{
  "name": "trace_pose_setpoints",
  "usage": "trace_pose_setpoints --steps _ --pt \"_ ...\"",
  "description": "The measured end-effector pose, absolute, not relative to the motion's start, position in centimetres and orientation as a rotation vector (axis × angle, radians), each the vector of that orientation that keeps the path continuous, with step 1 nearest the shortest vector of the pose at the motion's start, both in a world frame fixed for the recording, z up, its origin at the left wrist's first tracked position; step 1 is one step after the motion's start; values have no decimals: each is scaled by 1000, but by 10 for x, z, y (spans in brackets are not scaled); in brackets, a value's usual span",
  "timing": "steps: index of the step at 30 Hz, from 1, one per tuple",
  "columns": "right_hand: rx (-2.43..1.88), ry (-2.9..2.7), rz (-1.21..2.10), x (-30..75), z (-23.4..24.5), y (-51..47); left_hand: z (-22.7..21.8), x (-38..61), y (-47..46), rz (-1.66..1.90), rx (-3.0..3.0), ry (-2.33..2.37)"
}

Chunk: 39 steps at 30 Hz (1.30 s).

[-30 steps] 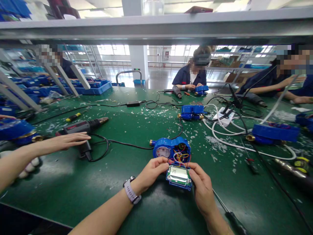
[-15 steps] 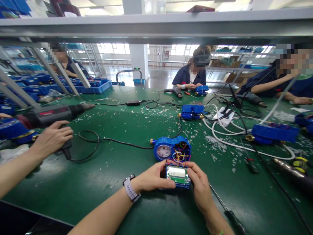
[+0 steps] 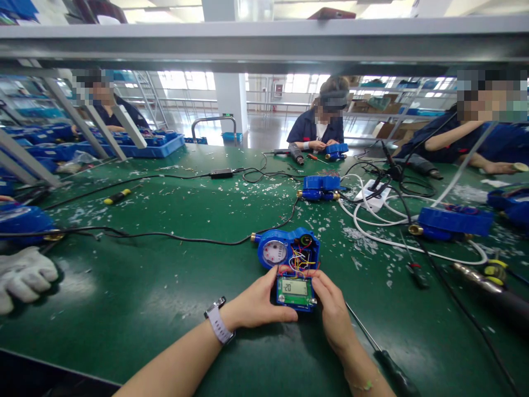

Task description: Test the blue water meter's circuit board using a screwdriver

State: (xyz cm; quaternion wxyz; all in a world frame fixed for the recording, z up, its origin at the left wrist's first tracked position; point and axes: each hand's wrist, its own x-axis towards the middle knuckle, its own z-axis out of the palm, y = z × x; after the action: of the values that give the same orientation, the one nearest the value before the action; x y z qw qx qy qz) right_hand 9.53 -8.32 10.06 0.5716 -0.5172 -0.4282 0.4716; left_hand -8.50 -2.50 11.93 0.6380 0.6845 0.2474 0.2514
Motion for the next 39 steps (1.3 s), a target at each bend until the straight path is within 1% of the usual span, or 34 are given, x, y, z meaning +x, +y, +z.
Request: trace_pose_setpoints --steps 6,15,20,27,39 --pt "-1209 -943 1118 95 99 -80 119 -83 -26 550 1560 543" --pt "-1188 -935 1126 95 100 -82 121 -84 -27 564 1707 609" --pt "-1202 -927 1162 93 96 -81 117 -84 -28 526 1867 635" --pt "-1235 -922 1116 95 91 -81 116 -83 -30 446 1958 664" --pt "-1276 -961 1117 96 96 -81 112 -83 -30 475 2032 671"
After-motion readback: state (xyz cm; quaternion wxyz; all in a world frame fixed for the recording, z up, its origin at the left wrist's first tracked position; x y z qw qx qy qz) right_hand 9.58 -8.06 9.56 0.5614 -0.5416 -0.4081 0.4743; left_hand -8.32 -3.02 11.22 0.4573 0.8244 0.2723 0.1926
